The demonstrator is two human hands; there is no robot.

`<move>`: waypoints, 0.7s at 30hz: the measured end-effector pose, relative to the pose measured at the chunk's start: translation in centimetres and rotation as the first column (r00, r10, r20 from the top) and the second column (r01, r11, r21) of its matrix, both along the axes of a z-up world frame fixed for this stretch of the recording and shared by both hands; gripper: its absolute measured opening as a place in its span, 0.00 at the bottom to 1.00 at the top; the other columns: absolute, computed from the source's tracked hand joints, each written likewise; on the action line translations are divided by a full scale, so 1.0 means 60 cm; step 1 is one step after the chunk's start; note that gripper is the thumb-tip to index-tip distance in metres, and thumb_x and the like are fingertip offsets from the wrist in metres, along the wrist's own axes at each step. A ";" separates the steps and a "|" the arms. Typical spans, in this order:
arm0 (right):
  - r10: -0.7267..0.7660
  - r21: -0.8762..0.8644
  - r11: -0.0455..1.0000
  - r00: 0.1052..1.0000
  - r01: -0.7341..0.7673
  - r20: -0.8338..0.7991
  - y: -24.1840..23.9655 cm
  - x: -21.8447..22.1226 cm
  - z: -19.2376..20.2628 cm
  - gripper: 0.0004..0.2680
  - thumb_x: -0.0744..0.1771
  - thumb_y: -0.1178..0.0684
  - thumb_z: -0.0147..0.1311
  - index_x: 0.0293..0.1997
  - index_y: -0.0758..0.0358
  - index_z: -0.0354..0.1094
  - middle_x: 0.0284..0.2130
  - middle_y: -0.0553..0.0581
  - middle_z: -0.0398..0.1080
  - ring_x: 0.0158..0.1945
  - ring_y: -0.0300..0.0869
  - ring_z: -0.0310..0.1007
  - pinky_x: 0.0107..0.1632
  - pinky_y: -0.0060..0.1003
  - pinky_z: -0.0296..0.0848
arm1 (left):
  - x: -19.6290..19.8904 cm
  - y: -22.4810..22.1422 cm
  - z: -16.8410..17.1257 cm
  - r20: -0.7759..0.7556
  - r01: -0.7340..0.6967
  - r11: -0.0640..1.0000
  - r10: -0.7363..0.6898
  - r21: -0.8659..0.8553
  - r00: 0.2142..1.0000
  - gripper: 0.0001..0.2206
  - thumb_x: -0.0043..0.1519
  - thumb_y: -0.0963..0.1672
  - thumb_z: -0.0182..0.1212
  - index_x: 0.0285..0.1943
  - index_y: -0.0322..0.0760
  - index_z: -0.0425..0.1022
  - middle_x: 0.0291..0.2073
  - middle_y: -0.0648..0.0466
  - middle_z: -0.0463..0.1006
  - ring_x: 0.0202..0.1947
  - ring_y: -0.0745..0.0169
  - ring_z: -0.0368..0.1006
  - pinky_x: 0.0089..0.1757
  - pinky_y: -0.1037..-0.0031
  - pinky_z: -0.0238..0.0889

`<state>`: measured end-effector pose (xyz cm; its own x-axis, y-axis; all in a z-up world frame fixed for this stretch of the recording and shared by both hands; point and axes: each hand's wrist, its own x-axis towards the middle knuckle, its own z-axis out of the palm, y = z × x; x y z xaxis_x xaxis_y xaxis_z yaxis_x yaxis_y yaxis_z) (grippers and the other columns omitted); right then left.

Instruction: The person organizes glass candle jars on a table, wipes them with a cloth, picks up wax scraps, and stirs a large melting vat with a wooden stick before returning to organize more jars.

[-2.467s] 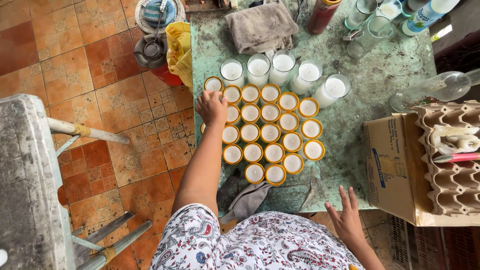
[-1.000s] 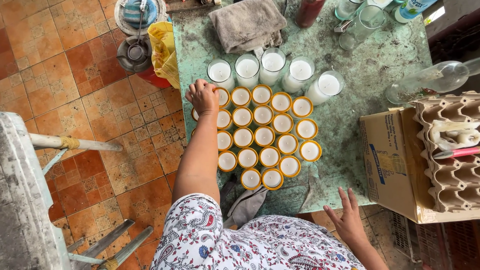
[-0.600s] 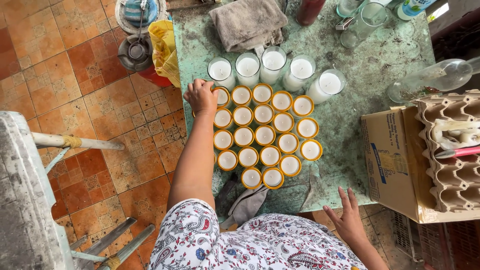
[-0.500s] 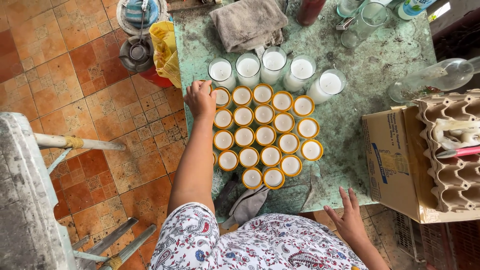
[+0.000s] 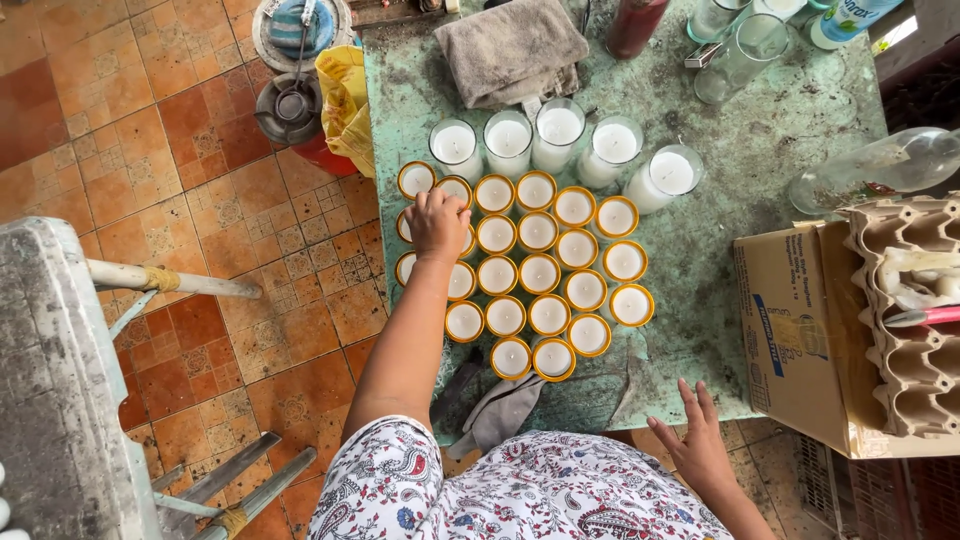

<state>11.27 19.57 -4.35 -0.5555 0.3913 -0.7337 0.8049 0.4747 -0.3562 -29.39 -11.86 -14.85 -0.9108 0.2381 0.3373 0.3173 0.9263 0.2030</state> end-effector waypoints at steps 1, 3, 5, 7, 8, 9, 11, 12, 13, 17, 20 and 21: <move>-0.001 0.001 1.000 1.000 0.001 0.000 0.001 0.000 0.001 0.34 0.63 0.36 0.53 0.78 0.36 0.37 0.80 0.47 0.27 0.80 0.46 0.33 0.70 0.62 0.57 | -0.003 0.002 -0.001 0.000 0.001 1.000 -0.001 0.001 1.000 0.08 0.50 0.48 0.78 0.32 0.56 0.80 0.36 0.63 0.74 0.43 0.53 0.66 0.41 0.60 0.58; -0.010 -0.012 1.000 1.000 0.009 -0.022 0.001 0.000 0.002 0.33 0.63 0.37 0.53 0.78 0.38 0.38 0.80 0.49 0.28 0.80 0.47 0.34 0.69 0.60 0.57 | -0.008 0.004 -0.003 -0.069 0.027 0.999 -0.029 -0.041 0.997 0.08 0.51 0.47 0.77 0.30 0.55 0.78 0.36 0.62 0.74 0.42 0.52 0.65 0.41 0.60 0.57; -0.009 -0.010 1.000 1.000 0.009 -0.016 0.000 -0.004 0.009 0.33 0.64 0.37 0.54 0.78 0.38 0.38 0.80 0.48 0.28 0.80 0.47 0.35 0.70 0.60 0.56 | -0.009 0.005 -0.004 -0.080 0.034 0.997 -0.039 -0.063 0.996 0.09 0.51 0.47 0.76 0.31 0.54 0.78 0.35 0.61 0.73 0.42 0.52 0.64 0.41 0.60 0.57; -0.011 -0.011 1.000 1.000 0.011 -0.009 -0.004 -0.007 0.014 0.33 0.64 0.38 0.54 0.78 0.38 0.38 0.79 0.48 0.28 0.80 0.47 0.35 0.71 0.60 0.55 | -0.009 0.004 -0.004 -0.091 0.043 0.995 -0.051 -0.087 0.995 0.09 0.52 0.48 0.76 0.31 0.54 0.77 0.34 0.60 0.72 0.42 0.52 0.64 0.41 0.61 0.56; -0.004 -0.019 1.000 1.000 0.004 -0.025 -0.005 -0.009 0.014 0.33 0.64 0.38 0.54 0.78 0.39 0.38 0.79 0.50 0.29 0.79 0.48 0.36 0.70 0.58 0.56 | -0.009 0.003 -0.003 -0.088 0.029 0.998 -0.033 -0.049 0.996 0.10 0.48 0.48 0.79 0.30 0.54 0.78 0.36 0.61 0.73 0.41 0.53 0.65 0.40 0.61 0.56; 0.002 -0.028 1.000 0.999 -0.003 -0.041 -0.006 -0.011 0.014 0.33 0.64 0.39 0.55 0.78 0.40 0.39 0.79 0.52 0.29 0.79 0.49 0.38 0.69 0.56 0.58 | -0.009 0.003 -0.003 -0.085 0.015 1.000 -0.016 -0.010 0.996 0.12 0.45 0.48 0.82 0.30 0.55 0.80 0.37 0.63 0.74 0.41 0.54 0.65 0.39 0.61 0.56; 0.127 0.039 0.992 0.983 -0.123 -0.130 0.001 -0.031 -0.013 0.33 0.64 0.37 0.54 0.78 0.40 0.39 0.79 0.52 0.29 0.80 0.50 0.31 0.71 0.59 0.49 | -0.005 -0.003 0.017 -0.122 -0.022 0.998 0.029 0.055 0.992 0.10 0.48 0.48 0.78 0.34 0.55 0.81 0.40 0.63 0.74 0.42 0.53 0.67 0.37 0.60 0.58; 0.251 0.112 0.966 0.946 -0.232 -0.205 0.002 -0.039 -0.026 0.33 0.63 0.34 0.54 0.77 0.41 0.40 0.79 0.52 0.28 0.80 0.51 0.24 0.73 0.62 0.41 | 0.000 -0.008 0.025 -0.153 -0.057 0.991 0.074 0.117 0.985 0.09 0.52 0.48 0.75 0.39 0.56 0.82 0.42 0.63 0.74 0.43 0.52 0.68 0.34 0.58 0.59; 0.253 0.112 0.966 0.946 -0.234 -0.204 -0.010 -0.070 -0.013 0.33 0.63 0.34 0.54 0.77 0.41 0.40 0.79 0.52 0.28 0.80 0.51 0.24 0.73 0.62 0.41 | 0.008 -0.011 0.028 -0.152 -0.058 0.991 0.076 0.117 0.986 0.09 0.52 0.48 0.75 0.39 0.56 0.82 0.42 0.63 0.74 0.43 0.52 0.68 0.34 0.58 0.59; 0.581 0.346 0.813 0.676 -0.467 -0.453 -0.073 -0.229 0.028 0.30 0.64 0.38 0.60 0.74 0.51 0.53 0.75 0.68 0.41 0.76 0.68 0.39 0.66 0.78 0.45 | 0.034 -0.035 0.051 0.071 -0.282 0.954 0.276 0.101 0.959 0.15 0.67 0.47 0.59 0.63 0.53 0.75 0.65 0.54 0.66 0.68 0.47 0.58 0.56 0.48 0.57; 0.738 0.397 0.669 0.496 -0.628 -0.458 -0.145 -0.367 0.065 0.32 0.64 0.36 0.58 0.77 0.47 0.48 0.76 0.65 0.38 0.76 0.67 0.38 0.66 0.80 0.41 | 0.032 -0.048 0.068 0.241 -0.330 0.941 0.304 0.074 0.922 0.17 0.71 0.47 0.52 0.69 0.55 0.70 0.71 0.52 0.60 0.73 0.44 0.51 0.60 0.42 0.51; 0.801 0.413 0.585 0.417 -0.698 -0.428 -0.173 -0.414 0.079 0.33 0.65 0.34 0.57 0.78 0.45 0.44 0.76 0.64 0.38 0.77 0.66 0.36 0.67 0.80 0.39 | 0.028 -0.054 0.072 0.352 -0.323 0.945 0.288 0.044 0.891 0.18 0.72 0.48 0.48 0.73 0.58 0.66 0.75 0.52 0.55 0.76 0.44 0.46 0.62 0.39 0.47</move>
<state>-13.58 9.21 0.40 -0.9318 -0.3093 -0.1899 -0.2027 0.8775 -0.4347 -27.69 -15.07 -10.53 -0.9961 -0.0885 0.0057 -0.0812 0.9361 0.3422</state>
